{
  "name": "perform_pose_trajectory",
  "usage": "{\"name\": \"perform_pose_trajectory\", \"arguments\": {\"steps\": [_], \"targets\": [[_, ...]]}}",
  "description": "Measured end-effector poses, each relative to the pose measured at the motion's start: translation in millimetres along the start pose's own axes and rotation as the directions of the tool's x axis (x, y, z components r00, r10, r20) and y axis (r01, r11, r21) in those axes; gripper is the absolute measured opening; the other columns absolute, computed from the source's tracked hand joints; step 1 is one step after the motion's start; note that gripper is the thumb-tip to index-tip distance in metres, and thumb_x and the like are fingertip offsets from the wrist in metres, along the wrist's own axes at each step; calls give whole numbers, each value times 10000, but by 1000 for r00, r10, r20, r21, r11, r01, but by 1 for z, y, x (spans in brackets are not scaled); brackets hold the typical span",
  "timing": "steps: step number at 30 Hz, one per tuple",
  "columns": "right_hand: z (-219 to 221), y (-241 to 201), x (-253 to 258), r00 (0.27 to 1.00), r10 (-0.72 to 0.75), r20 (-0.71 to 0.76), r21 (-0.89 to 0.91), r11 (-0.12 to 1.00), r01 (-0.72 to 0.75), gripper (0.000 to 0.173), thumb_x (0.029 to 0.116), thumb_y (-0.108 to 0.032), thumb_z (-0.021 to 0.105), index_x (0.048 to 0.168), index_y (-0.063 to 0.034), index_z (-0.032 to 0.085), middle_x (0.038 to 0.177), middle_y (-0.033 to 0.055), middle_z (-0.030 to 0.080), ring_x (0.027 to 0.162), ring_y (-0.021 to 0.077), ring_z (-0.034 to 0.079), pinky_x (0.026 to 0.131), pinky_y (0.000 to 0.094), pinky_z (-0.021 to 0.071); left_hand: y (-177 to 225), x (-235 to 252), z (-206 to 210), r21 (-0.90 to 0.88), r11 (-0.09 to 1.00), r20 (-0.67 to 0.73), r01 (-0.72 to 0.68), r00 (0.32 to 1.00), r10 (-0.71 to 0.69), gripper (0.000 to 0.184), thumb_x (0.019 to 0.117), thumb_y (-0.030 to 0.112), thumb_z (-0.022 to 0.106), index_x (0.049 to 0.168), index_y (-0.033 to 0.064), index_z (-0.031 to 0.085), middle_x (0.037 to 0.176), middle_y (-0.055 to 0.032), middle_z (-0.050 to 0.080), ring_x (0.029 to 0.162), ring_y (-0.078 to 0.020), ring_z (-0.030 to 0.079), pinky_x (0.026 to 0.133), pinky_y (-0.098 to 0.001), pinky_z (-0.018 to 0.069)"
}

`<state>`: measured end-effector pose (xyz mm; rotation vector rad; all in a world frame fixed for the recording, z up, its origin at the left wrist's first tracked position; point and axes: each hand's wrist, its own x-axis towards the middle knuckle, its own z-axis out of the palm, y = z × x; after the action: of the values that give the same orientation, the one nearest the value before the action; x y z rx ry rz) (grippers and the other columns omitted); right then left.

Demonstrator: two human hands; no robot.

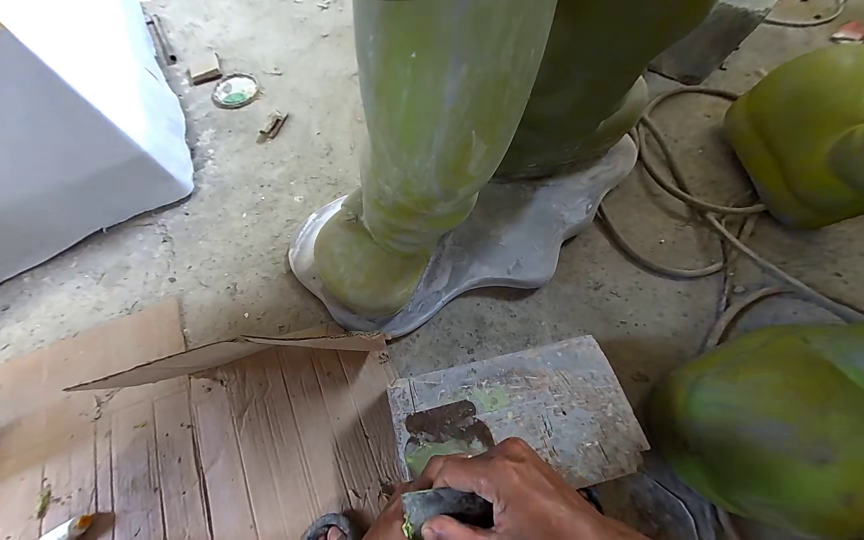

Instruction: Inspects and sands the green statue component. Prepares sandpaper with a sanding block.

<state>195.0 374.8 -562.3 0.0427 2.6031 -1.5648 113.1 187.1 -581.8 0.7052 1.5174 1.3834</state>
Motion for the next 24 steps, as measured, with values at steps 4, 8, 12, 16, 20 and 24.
{"name": "perform_pose_trajectory", "arguments": {"steps": [4,8,12,16,20,24], "targets": [[1,0,-2,1000,-16,10,-26,1000,16,262,979,-370,676,974,-114,734,760,50,717,688,150,691,596,379,529,-1,1,-1,40,999,31,-4,1000,3,574,808,325,863,1170,-61,641,1072,1,723,1048,36,643,985,-208,526],[-7,1,-4,999,11,-47,-1,1000,-11,232,977,-356,684,1074,-160,763,870,14,766,747,85,711,642,324,564,-6,8,-4,-38,995,61,-91,994,93,762,836,390,838,1352,-75,524,1188,-55,702,1117,-40,649,1026,-282,534],[-6,-2,-3,995,11,-95,-70,997,-17,210,966,-341,687,1033,-153,754,772,25,730,681,109,690,589,337,542,-3,13,-5,90,993,56,-72,996,67,803,794,278,882,1407,-67,496,1242,-87,689,1150,-66,645,1056,-289,518],[-5,-3,-3,994,-29,-105,-148,989,13,194,954,-326,687,982,-142,740,688,39,690,608,149,665,535,357,513,-4,14,-9,326,945,66,25,997,-49,904,778,417,881,1470,-6,481,1295,-91,676,1189,-111,638,1074,-345,507],[-2,-2,-2,1000,-8,28,-81,997,10,235,973,-343,676,1014,-124,751,760,60,724,686,177,702,608,404,551,3,7,-8,386,922,106,27,992,-73,637,822,387,844,1261,-28,641,1128,-129,727,1083,-155,683,1006,-374,533],[1,1,-4,998,4,56,-65,998,-1,249,975,-358,671,1023,-129,754,779,61,731,707,180,707,626,414,553,2,6,-7,428,902,120,63,985,-126,594,819,437,834,1188,1,672,1102,-121,726,1066,-160,683,992,-380,534]]}}
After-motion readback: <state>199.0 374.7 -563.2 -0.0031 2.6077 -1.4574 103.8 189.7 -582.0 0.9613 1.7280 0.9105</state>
